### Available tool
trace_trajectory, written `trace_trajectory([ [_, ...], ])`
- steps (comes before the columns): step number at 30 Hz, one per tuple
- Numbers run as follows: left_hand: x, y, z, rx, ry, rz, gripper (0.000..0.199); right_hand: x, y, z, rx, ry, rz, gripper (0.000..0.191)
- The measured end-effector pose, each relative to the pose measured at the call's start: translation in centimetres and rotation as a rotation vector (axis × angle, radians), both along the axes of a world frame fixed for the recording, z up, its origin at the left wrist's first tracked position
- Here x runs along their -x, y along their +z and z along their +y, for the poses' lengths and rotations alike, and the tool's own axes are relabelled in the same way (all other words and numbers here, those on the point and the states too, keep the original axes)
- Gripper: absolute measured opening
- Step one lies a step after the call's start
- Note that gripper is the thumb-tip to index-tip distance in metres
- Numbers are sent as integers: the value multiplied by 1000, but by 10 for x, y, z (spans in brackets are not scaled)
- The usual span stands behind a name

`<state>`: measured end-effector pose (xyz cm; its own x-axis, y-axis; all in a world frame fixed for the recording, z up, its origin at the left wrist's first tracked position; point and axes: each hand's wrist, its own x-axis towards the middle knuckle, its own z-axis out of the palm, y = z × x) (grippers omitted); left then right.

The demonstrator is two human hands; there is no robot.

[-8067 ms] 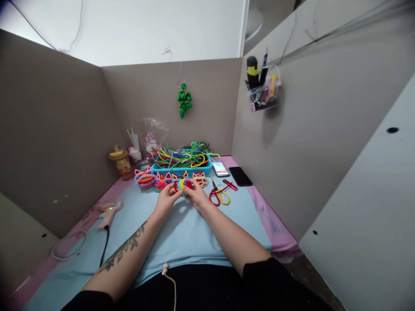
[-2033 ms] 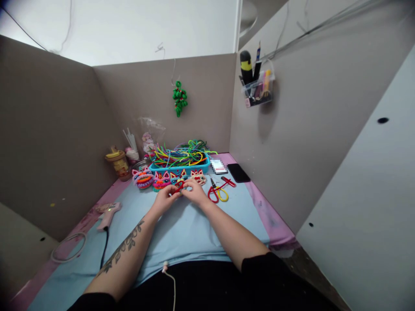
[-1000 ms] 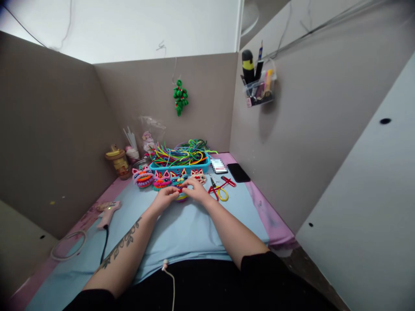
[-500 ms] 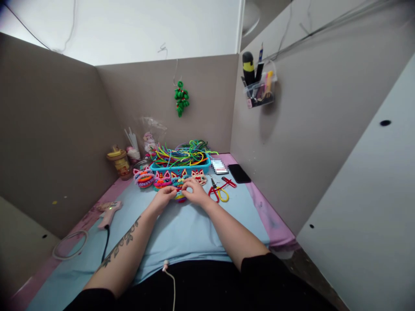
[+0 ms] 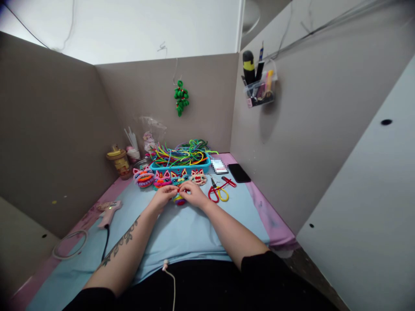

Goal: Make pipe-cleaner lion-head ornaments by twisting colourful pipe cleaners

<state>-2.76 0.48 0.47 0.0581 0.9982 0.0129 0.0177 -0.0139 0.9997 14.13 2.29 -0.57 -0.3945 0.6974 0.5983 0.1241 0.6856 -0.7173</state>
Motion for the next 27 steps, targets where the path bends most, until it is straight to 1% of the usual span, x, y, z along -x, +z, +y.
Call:
trace_trajectory([
  [3, -2, -1, -1, -15, -1, -2, 31, 2, -2, 0, 65, -36, 15, 7],
  [6, -4, -2, -2, -51, -10, 38, 31, 4, -2, -1, 102, -79, 17, 9],
  [11, -5, 1, -7, -102, -145, 84, 37, 8, 0, -4, 108, -133, 21, 11],
  [12, -5, 2, -8, -103, -164, 86, 39, 8, 0, -4, 121, -143, 24, 10],
  [14, -4, 4, -8, -88, -171, 85, 40, 7, 1, -2, 196, -138, 48, 8],
  [16, -4, 4, -7, -67, -156, 74, 40, 5, 0, 1, 308, -75, 91, 10],
  [18, -2, 4, -6, -50, -149, 48, 39, 1, 1, 5, 405, 43, 135, 16],
  [20, 1, 4, -4, -39, -155, 3, 39, -3, 1, 8, 472, 157, 158, 24],
  [22, 5, 4, -2, -23, -168, -39, 40, -6, 1, 9, 509, 233, 154, 30],
  [24, 8, 4, -1, -11, -168, -55, 39, -8, 2, 9, 510, 265, 140, 32],
  [27, 9, 3, 0, 7, -151, -27, 38, -8, 1, 8, 483, 243, 141, 30],
])
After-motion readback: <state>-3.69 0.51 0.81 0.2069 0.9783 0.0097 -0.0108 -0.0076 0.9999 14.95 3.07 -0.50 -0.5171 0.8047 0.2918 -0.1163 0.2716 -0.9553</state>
